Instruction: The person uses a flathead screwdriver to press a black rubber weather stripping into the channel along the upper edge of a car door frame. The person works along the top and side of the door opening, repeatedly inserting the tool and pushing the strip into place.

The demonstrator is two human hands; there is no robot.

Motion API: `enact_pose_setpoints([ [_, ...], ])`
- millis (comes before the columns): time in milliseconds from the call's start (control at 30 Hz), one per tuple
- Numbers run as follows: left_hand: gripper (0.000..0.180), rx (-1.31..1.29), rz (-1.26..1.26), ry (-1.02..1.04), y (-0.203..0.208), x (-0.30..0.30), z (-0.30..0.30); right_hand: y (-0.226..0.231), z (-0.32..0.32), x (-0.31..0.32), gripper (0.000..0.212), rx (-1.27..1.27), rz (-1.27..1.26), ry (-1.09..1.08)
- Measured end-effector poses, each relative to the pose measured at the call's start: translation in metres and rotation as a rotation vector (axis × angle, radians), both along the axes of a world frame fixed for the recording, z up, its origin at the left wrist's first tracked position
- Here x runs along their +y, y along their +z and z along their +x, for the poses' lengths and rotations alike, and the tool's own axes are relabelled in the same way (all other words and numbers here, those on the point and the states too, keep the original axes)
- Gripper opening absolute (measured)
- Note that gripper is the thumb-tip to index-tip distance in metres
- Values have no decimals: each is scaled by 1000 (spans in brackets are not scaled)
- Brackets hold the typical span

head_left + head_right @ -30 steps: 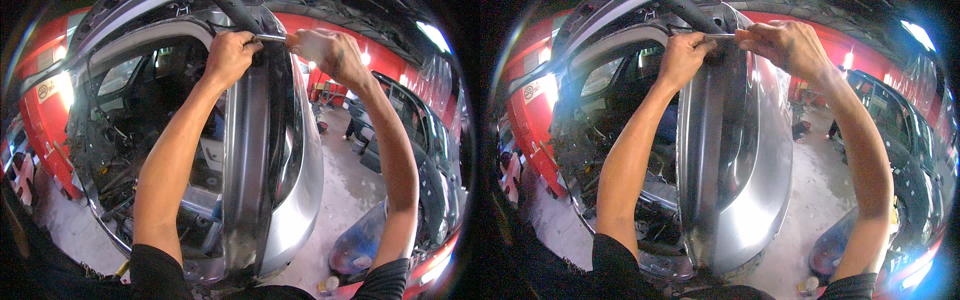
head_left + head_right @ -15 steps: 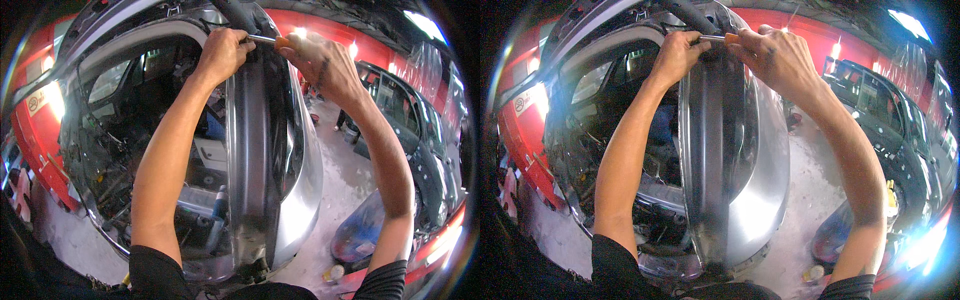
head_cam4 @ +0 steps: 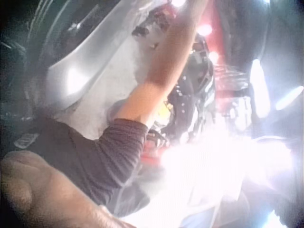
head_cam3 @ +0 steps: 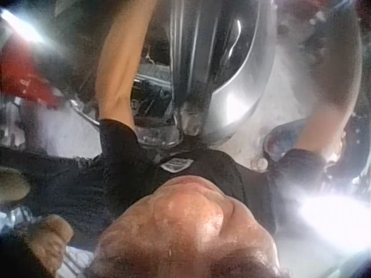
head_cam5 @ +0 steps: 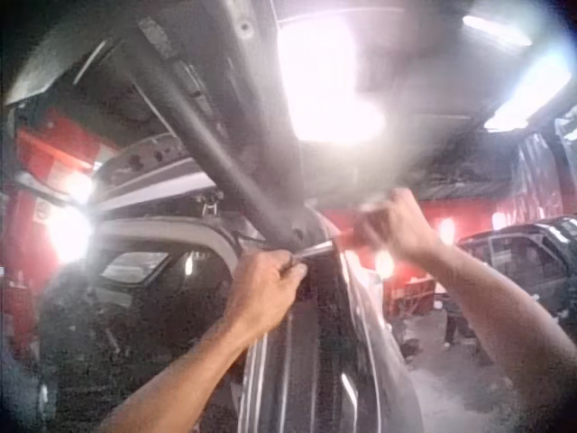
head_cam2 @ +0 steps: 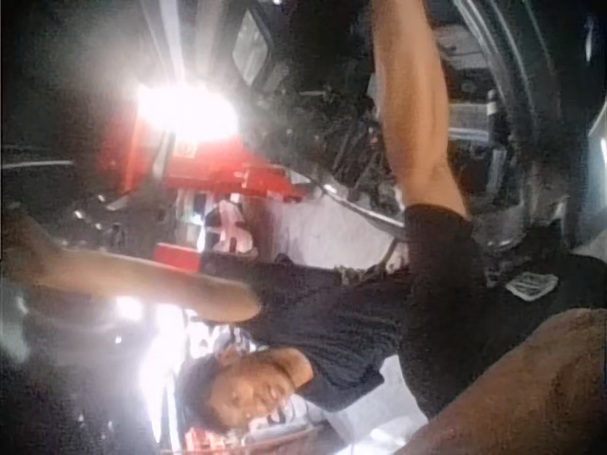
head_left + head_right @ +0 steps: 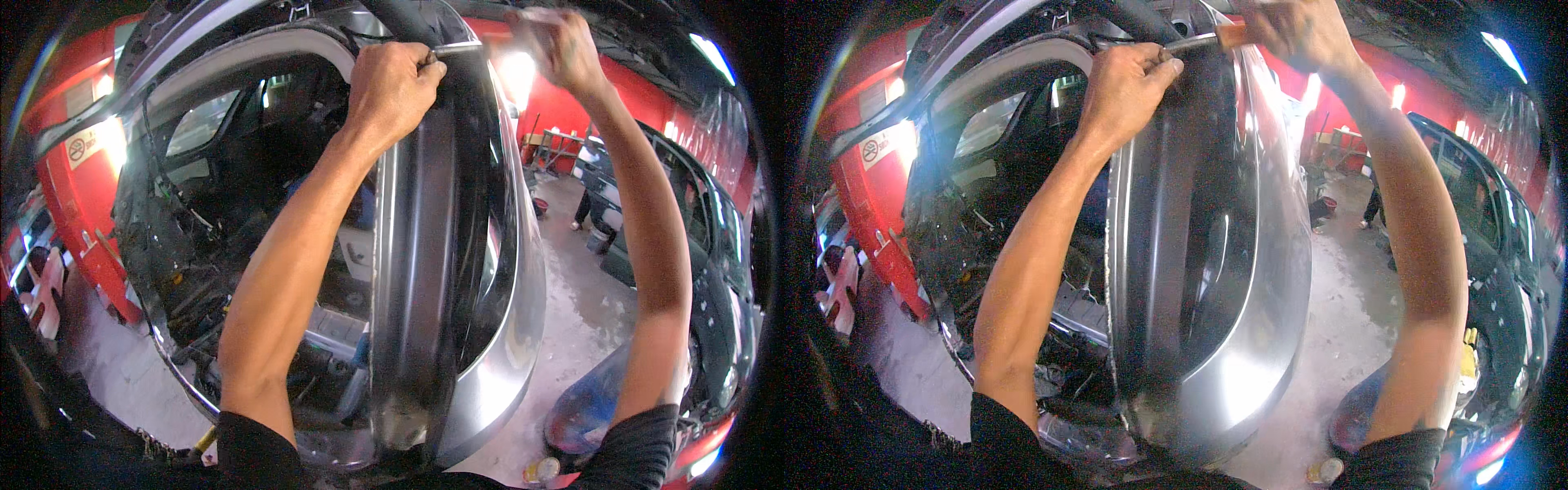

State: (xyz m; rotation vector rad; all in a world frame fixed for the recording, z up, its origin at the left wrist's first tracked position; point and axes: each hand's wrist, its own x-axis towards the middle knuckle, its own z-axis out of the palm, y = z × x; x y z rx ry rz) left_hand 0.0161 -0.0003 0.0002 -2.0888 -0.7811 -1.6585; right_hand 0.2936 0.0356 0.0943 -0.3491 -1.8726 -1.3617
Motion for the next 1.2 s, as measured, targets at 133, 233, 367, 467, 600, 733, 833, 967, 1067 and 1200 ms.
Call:
enact_pose_setpoints([
  [133,26,-23,-54,76,1,1,4,53,-28,58,38,13,203,-224],
  [233,25,-14,-78,111,-2,-2,-9,30,-66,2,39,102,-91,-254],
  [367,21,-70,-56,31,-4,-8,-3,20,-39,-25,35,68,-201,-81],
  [467,21,-81,-73,37,-2,-9,-4,9,-37,-59,44,55,-228,-119],
  [600,21,-68,-26,14,-4,-9,-1,-19,-27,-81,23,-51,-211,-130],
  [733,21,-3,31,56,-3,-9,-4,-51,-28,-91,31,-29,-209,-87],
  [833,18,5,72,33,-3,-10,-2,-68,-31,-97,30,29,-264,-90],
  [967,18,20,112,67,-3,-6,-6,-86,-47,-116,31,129,-394,-133],
  [1067,20,87,69,88,-4,-5,-13,-97,-58,-128,30,167,-310,-215],
  [1200,20,135,12,36,0,-6,-19,-106,-65,-135,28,179,-234,-246],
])
